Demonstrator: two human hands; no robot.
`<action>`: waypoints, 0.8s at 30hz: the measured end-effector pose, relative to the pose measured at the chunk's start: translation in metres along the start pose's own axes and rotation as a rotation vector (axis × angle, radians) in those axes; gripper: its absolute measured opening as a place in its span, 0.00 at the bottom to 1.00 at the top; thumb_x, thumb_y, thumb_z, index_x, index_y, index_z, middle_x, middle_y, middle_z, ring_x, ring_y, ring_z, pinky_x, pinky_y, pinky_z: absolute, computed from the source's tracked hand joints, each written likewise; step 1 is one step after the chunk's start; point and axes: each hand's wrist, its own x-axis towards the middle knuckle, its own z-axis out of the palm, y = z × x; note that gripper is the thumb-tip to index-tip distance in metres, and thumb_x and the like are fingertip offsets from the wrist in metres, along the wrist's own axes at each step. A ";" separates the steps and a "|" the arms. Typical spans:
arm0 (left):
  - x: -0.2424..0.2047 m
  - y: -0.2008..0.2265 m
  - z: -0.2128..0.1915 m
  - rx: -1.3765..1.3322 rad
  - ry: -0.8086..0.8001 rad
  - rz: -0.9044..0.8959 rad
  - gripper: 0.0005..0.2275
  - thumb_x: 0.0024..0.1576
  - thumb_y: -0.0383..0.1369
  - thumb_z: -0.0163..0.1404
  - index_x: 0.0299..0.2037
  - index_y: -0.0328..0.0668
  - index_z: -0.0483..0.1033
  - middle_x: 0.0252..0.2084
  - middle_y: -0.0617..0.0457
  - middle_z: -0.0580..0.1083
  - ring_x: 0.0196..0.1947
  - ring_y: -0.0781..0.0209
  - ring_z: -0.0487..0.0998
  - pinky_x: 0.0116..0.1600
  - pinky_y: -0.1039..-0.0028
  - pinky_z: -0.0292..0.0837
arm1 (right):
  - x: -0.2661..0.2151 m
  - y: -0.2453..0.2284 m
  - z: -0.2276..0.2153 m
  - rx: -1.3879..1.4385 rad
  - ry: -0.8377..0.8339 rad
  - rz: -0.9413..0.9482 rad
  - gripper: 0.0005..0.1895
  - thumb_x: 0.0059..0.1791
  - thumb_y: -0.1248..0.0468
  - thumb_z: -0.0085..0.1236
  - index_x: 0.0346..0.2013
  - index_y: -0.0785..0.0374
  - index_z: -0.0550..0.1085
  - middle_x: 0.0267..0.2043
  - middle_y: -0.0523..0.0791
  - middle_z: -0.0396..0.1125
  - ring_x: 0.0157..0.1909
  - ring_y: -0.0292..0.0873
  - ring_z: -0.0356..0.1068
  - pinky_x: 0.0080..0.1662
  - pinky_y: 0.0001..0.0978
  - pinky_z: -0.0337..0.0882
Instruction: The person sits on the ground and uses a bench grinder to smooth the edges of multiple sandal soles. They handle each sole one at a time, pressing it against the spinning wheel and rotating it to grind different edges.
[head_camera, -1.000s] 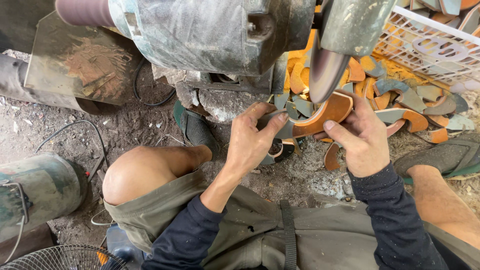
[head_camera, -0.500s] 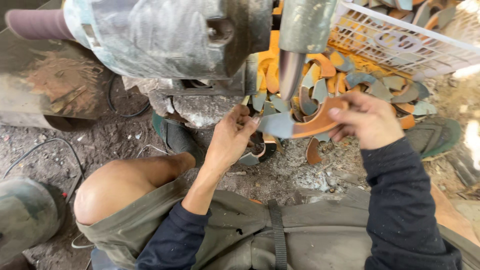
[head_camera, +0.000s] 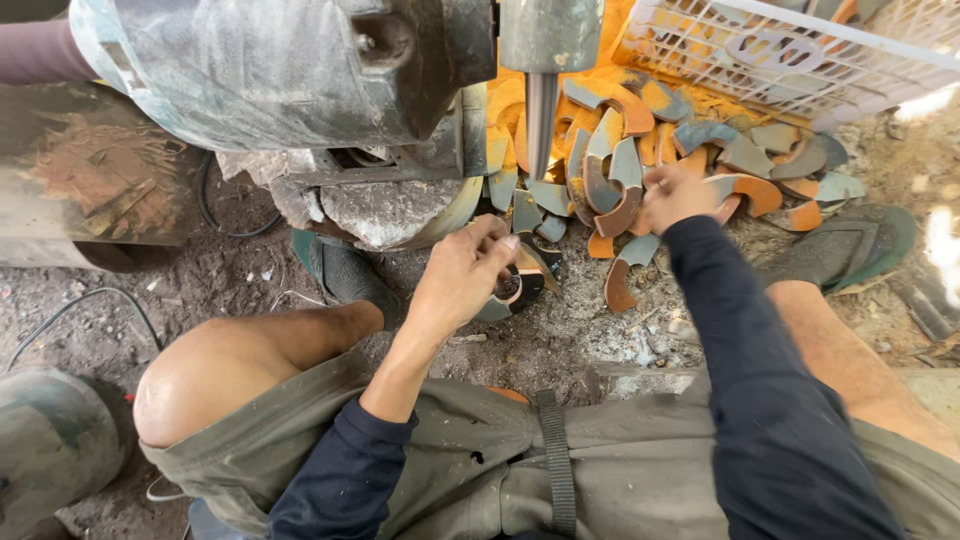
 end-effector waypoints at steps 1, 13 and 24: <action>-0.001 0.000 0.001 0.026 -0.005 0.007 0.12 0.60 0.37 0.51 0.43 0.33 0.77 0.25 0.49 0.77 0.25 0.64 0.79 0.33 0.72 0.72 | 0.004 0.013 0.029 -0.193 -0.029 -0.188 0.15 0.54 0.66 0.57 0.54 0.48 0.78 0.48 0.52 0.74 0.50 0.58 0.75 0.57 0.48 0.73; 0.001 0.007 0.014 -0.048 -0.037 0.018 0.11 0.59 0.33 0.53 0.42 0.29 0.75 0.32 0.47 0.79 0.33 0.63 0.82 0.40 0.72 0.75 | 0.001 0.042 0.124 0.283 -0.051 0.116 0.41 0.33 0.79 0.68 0.55 0.48 0.65 0.54 0.56 0.57 0.52 0.62 0.68 0.56 0.45 0.71; -0.004 0.006 0.016 -0.040 -0.032 0.016 0.12 0.58 0.34 0.53 0.44 0.31 0.75 0.32 0.47 0.80 0.33 0.62 0.83 0.41 0.72 0.76 | -0.039 0.027 0.122 -0.380 0.096 -0.231 0.30 0.44 0.70 0.66 0.57 0.49 0.65 0.47 0.53 0.61 0.52 0.59 0.63 0.52 0.51 0.67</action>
